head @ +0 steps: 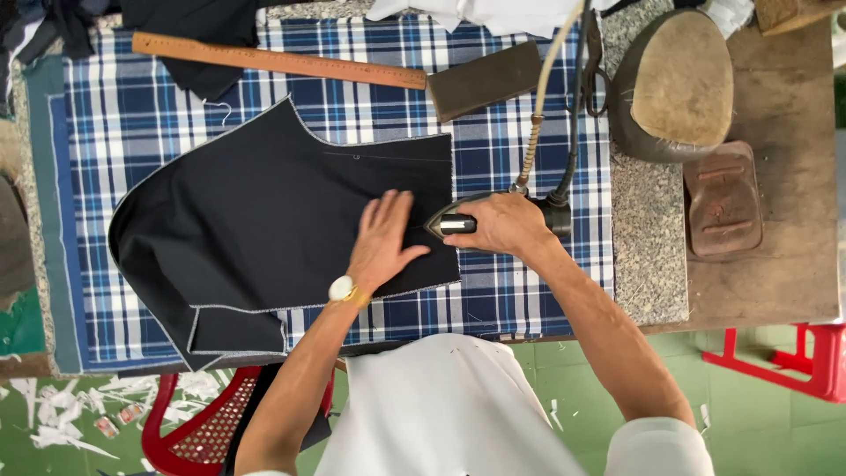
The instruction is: The person irons several pieces of black and white fabric on a plaid-covered work table. They use a steam iron and a wooden pressing block to smooth seams and edges, folding and repositioning the fabric between passes.
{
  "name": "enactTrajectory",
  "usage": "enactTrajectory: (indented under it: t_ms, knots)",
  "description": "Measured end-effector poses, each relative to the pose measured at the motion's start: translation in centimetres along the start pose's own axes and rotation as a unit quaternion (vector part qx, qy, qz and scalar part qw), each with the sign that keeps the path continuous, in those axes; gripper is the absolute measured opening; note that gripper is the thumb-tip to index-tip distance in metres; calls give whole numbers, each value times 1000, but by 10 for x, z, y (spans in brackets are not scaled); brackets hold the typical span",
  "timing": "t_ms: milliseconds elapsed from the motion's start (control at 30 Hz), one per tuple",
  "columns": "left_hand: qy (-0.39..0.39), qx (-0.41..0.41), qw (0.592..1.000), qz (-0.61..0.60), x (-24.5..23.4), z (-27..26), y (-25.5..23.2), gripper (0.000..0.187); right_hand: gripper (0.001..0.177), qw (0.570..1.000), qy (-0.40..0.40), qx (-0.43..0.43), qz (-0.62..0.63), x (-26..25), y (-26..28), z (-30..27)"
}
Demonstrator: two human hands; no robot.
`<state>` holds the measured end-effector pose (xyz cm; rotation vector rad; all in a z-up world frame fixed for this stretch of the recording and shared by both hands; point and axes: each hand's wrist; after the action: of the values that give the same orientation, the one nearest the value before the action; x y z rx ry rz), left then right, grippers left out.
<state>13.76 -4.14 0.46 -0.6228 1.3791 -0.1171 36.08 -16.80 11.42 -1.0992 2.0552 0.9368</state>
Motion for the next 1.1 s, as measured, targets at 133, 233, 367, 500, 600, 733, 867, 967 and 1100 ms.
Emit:
enactTrajectory:
  t_ms: [133, 233, 367, 500, 600, 733, 867, 967, 1100]
  knots:
    - [-22, -77, 997, -17, -23, -49, 26, 95, 52, 1000, 3, -12, 0, -2, 3, 2]
    - [-54, -87, 994, -22, -19, -81, 44, 91, 55, 1000, 1, -25, -1, -4, 9, 9]
    - [-74, -64, 995, 23, -11, -95, 47, 97, 53, 999, -9, -53, -7, -8, 21, 16]
    - [-33, -78, 994, 68, -17, -98, 41, 102, 50, 998, -17, -62, 15, -13, 24, 12]
    - [-10, -87, 992, 89, -18, -103, 41, 104, 50, 998, 2, -53, 15, -19, 21, -1]
    - [-12, -75, 991, 110, -19, -94, 41, 102, 49, 999, 34, -5, 1, -18, 3, -22]
    - [-93, -8, 994, 63, -10, -63, 36, 89, 49, 999, 25, 33, -15, -4, -18, -33]
    - [-109, 29, 993, 17, 11, -33, 34, 83, 51, 999, 15, 47, -2, -4, -18, -37]
    - [-29, 50, 998, -11, 19, -11, 32, 90, 50, 998, 6, 59, 7, -5, -12, -37]
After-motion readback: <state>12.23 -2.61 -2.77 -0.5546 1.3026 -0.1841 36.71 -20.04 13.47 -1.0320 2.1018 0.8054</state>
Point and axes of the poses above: each hand's wrist, its own z-axis towards the middle knuckle, its own x-axis out of the palm, y = z × x, and after that the axes turned 1 degree about -z, right-handed
